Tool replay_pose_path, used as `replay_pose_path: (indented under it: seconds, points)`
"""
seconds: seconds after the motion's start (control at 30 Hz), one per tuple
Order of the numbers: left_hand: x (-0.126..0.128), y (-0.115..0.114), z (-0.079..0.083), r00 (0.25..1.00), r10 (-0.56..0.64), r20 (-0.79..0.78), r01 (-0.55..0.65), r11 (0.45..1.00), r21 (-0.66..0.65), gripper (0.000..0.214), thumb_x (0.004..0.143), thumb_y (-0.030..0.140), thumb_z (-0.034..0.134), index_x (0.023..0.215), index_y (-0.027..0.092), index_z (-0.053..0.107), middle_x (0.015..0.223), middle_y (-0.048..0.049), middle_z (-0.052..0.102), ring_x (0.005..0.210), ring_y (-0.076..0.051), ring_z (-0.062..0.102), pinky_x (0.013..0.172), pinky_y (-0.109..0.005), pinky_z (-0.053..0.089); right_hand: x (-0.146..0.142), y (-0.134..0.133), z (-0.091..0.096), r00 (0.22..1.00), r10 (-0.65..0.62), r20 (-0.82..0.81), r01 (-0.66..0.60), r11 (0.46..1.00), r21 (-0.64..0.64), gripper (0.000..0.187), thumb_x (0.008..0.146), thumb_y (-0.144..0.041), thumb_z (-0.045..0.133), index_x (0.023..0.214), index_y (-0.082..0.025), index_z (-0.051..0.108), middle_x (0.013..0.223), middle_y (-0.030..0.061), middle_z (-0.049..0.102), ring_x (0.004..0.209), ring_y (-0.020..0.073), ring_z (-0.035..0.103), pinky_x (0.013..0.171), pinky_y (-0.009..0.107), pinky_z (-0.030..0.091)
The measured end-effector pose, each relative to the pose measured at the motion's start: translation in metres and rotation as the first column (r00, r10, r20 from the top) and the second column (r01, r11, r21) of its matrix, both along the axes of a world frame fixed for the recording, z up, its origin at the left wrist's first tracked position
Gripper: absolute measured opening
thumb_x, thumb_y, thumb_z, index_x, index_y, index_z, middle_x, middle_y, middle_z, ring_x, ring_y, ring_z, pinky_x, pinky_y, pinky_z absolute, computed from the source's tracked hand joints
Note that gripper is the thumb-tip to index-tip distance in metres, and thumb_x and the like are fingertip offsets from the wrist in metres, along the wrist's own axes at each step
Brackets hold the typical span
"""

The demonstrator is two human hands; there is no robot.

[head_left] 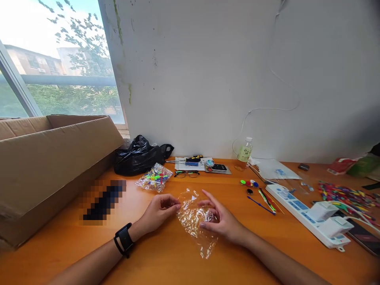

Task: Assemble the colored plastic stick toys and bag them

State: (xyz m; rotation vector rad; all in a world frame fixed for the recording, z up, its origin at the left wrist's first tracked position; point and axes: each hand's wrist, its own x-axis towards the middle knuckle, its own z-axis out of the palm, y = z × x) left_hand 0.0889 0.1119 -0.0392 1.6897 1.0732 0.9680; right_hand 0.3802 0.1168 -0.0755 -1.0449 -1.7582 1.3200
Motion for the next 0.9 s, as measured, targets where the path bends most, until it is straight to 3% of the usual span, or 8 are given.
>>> replay_pose_path:
  seconds: [0.07, 0.13, 0.2, 0.3, 0.5, 0.7, 0.8, 0.9]
  points:
    - [0.003, -0.003, 0.004, 0.998, 0.017, 0.063, -0.014, 0.999, -0.045, 0.037, 0.085, 0.052, 0.079, 0.089, 0.015, 0.077, 0.086, -0.0067, 0.078, 0.076, -0.019, 0.067, 0.068, -0.027, 0.05, 0.001, 0.007, -0.001, 0.998, 0.02, -0.066, -0.027, 0.995, -0.099, 0.093, 0.073, -0.05, 0.093, 0.152, -0.021, 0.053, 0.113, 0.0085, 0.07, 0.09, 0.02, 0.07, 0.083, 0.034, 0.058]
    - [0.005, -0.004, 0.006, 0.992, 0.061, 0.113, -0.052, 0.995, -0.08, 0.038, 0.079, 0.052, 0.084, 0.082, 0.015, 0.075, 0.078, -0.0045, 0.076, 0.07, -0.016, 0.063, 0.063, -0.025, 0.047, 0.003, 0.012, 0.002, 0.997, 0.038, -0.068, -0.047, 0.99, -0.135, 0.066, 0.071, -0.05, 0.095, 0.123, -0.016, 0.072, 0.091, 0.0028, 0.07, 0.077, 0.0157, 0.065, 0.072, 0.028, 0.054]
    - [0.005, -0.003, 0.009, 0.984, 0.097, 0.151, -0.081, 0.99, -0.112, 0.04, 0.074, 0.052, 0.088, 0.076, 0.015, 0.072, 0.072, -0.0022, 0.072, 0.066, -0.014, 0.06, 0.06, -0.023, 0.044, 0.004, 0.014, 0.008, 0.996, 0.046, -0.072, -0.055, 0.989, -0.138, 0.052, 0.07, -0.047, 0.096, 0.103, -0.014, 0.075, 0.083, 0.0007, 0.069, 0.071, 0.0132, 0.062, 0.067, 0.025, 0.05]
    - [0.004, -0.001, 0.009, 0.973, 0.127, 0.193, -0.1, 0.985, -0.141, 0.045, 0.069, 0.053, 0.091, 0.069, 0.015, 0.067, 0.066, 0.0002, 0.067, 0.062, -0.012, 0.056, 0.058, -0.022, 0.042, 0.006, 0.012, 0.017, 0.993, 0.09, -0.073, -0.103, 0.977, -0.188, 0.047, 0.066, -0.043, 0.099, 0.093, -0.013, 0.075, 0.076, -0.0006, 0.069, 0.067, 0.0112, 0.06, 0.062, 0.021, 0.048]
    - [0.002, -0.003, 0.007, 0.97, 0.083, 0.231, -0.029, 0.973, -0.227, 0.047, 0.067, 0.047, 0.095, 0.069, 0.015, 0.061, 0.068, 0.0009, 0.067, 0.062, -0.011, 0.057, 0.059, -0.021, 0.042, 0.015, 0.008, 0.023, 0.972, 0.231, -0.044, -0.233, 0.92, -0.314, 0.047, 0.057, -0.036, 0.103, 0.089, -0.013, 0.077, 0.075, 0.0, 0.073, 0.063, 0.0105, 0.064, 0.059, 0.019, 0.051]
    - [0.007, -0.012, 0.015, 0.94, -0.099, 0.326, 0.203, 0.931, -0.302, 0.044, 0.084, 0.055, 0.082, 0.1, 0.015, 0.073, 0.1, -0.009, 0.077, 0.091, -0.02, 0.069, 0.081, -0.03, 0.052, 0.018, 0.006, 0.029, 0.917, 0.397, 0.046, -0.361, 0.872, -0.33, 0.05, 0.062, -0.038, 0.101, 0.102, -0.013, 0.083, 0.079, 0.0036, 0.078, 0.064, 0.0114, 0.066, 0.057, 0.017, 0.049]
    - [0.01, -0.018, 0.02, 0.953, -0.108, 0.283, 0.207, 0.915, -0.347, 0.046, 0.088, 0.058, 0.077, 0.092, 0.013, 0.075, 0.093, -0.0087, 0.076, 0.082, -0.018, 0.066, 0.074, -0.027, 0.049, 0.013, 0.0, 0.03, 0.886, 0.46, 0.059, -0.42, 0.849, -0.322, 0.047, 0.07, -0.042, 0.096, 0.107, -0.014, 0.084, 0.083, 0.0046, 0.078, 0.066, 0.0107, 0.065, 0.058, 0.017, 0.049]
    - [0.011, -0.019, 0.024, 0.974, -0.125, 0.191, 0.193, 0.896, -0.399, 0.04, 0.078, 0.05, 0.089, 0.08, 0.013, 0.072, 0.073, -0.0024, 0.072, 0.067, -0.014, 0.061, 0.063, -0.024, 0.042, 0.008, -0.005, 0.028, 0.873, 0.481, 0.082, -0.435, 0.843, -0.316, 0.045, 0.076, -0.046, 0.092, 0.108, -0.016, 0.084, 0.086, 0.005, 0.078, 0.068, 0.011, 0.065, 0.06, 0.018, 0.05]
